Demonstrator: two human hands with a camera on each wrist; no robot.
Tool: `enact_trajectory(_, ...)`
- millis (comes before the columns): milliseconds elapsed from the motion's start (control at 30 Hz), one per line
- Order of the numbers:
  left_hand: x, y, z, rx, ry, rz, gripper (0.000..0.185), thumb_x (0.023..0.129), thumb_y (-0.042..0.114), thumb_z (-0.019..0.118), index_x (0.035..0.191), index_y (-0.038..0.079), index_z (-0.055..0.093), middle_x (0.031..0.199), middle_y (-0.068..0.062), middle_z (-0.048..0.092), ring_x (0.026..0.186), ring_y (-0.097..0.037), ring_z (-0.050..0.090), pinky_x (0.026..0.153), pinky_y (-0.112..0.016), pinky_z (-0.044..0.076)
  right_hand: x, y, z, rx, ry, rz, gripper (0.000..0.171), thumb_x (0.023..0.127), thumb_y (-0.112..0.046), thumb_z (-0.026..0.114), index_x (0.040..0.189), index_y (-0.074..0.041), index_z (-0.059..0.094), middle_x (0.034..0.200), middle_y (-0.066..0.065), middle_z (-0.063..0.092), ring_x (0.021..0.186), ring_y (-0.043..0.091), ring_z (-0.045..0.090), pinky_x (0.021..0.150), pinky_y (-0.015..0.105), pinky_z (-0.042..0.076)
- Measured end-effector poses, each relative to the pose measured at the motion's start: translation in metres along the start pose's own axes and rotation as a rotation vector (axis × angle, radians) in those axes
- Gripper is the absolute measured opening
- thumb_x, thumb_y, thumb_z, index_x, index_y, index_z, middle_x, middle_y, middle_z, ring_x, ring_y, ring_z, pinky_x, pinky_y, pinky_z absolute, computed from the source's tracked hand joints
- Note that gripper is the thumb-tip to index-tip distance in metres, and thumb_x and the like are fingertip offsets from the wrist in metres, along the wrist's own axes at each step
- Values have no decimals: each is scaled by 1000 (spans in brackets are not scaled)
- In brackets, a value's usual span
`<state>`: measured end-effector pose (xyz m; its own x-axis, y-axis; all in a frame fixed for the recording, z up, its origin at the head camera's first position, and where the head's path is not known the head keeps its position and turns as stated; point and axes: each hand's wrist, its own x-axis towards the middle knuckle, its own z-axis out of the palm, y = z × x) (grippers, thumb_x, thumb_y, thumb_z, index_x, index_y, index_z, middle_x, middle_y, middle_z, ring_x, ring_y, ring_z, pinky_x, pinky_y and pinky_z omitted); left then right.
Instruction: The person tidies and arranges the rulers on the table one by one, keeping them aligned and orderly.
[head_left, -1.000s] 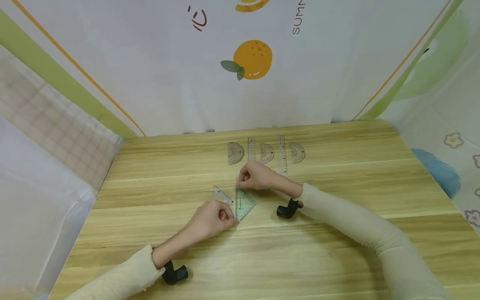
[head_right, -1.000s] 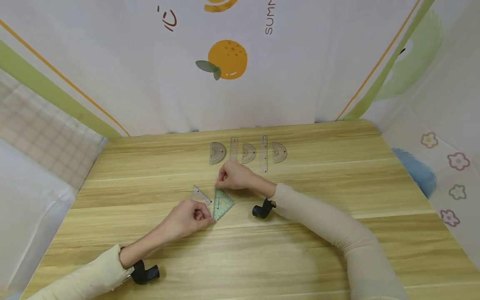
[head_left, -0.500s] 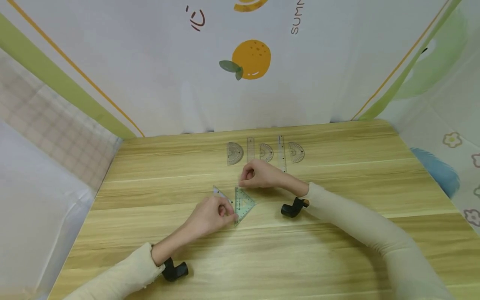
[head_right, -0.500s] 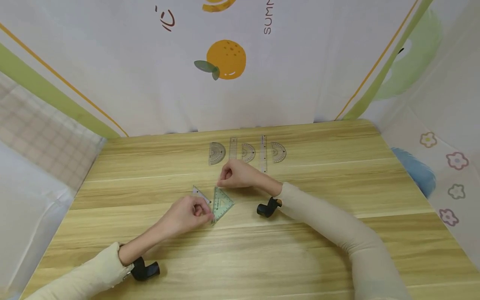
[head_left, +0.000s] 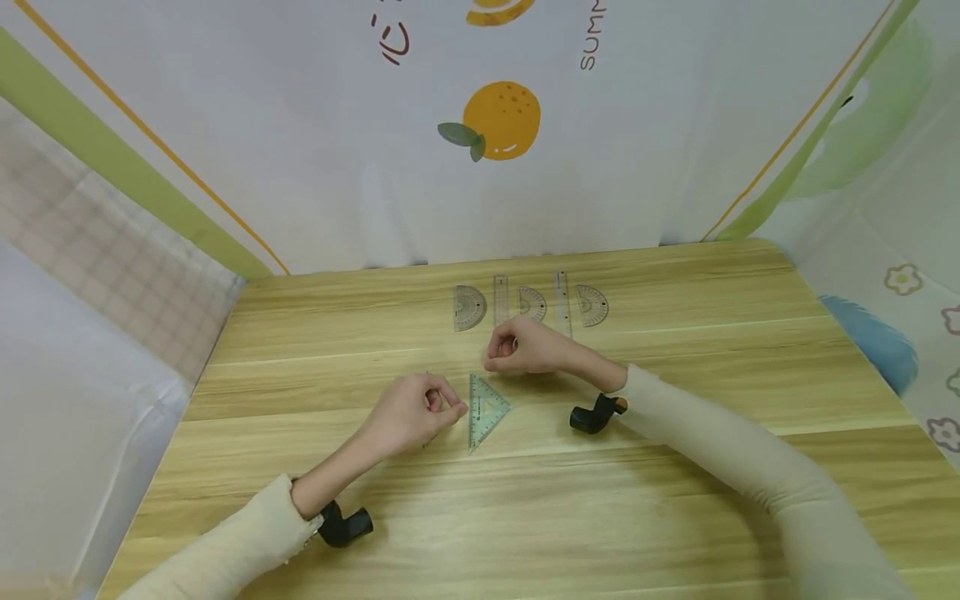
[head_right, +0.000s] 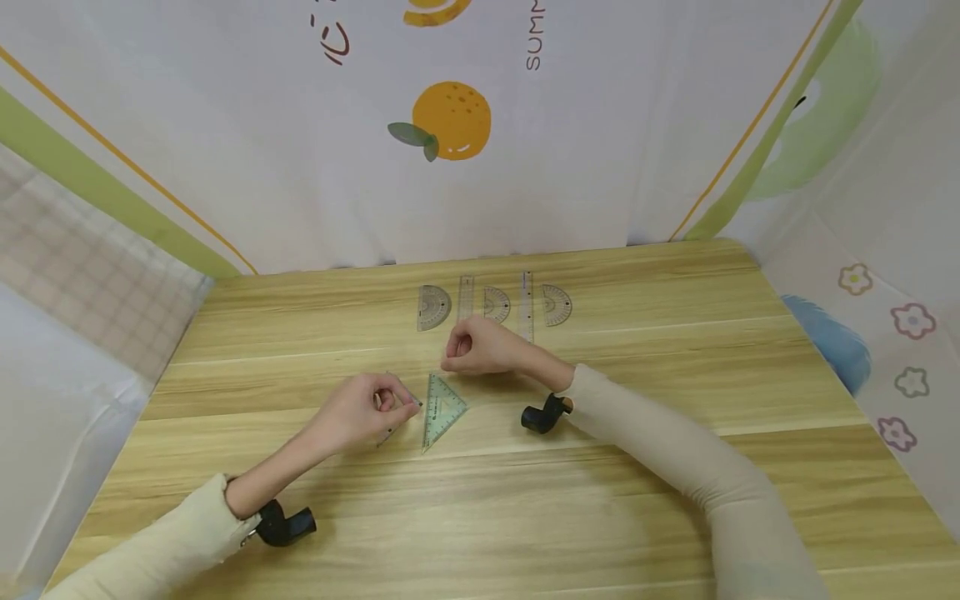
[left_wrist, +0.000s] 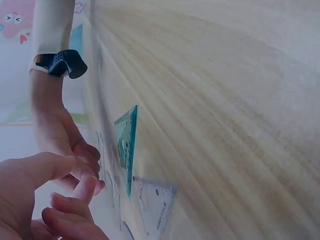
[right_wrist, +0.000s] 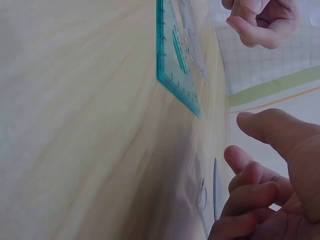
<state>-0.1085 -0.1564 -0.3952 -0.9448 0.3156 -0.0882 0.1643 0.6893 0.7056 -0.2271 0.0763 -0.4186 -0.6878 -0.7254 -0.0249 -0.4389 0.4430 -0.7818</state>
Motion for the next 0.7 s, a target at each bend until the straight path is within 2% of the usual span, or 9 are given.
enact_trajectory(267,1,2,-2,-5,1,-3,11,92,21,77,84,15,74,61,3,52,47,-7,37,46,-24,31,-3,4,-3,10,15,-4,11,91,-17,79,85,-11,72,75,-1,60,72,16,54,67,29,45)
enact_trajectory(467,6,3,-5,-27,19,37,11,92,21,77,85,13,74,64,4,54,48,-7,36,46,-23,30,-7,6,-8,4,16,-9,10,92,-21,78,89,-12,73,78,-1,60,75,17,54,69,30,46)
enact_trajectory(700,12,5,-5,-38,11,47,13,95,26,73,90,14,75,60,1,53,45,-8,34,44,-24,27,-10,12,-14,34,-12,-102,11,95,-19,75,97,-8,72,74,0,57,68,16,51,64,30,42)
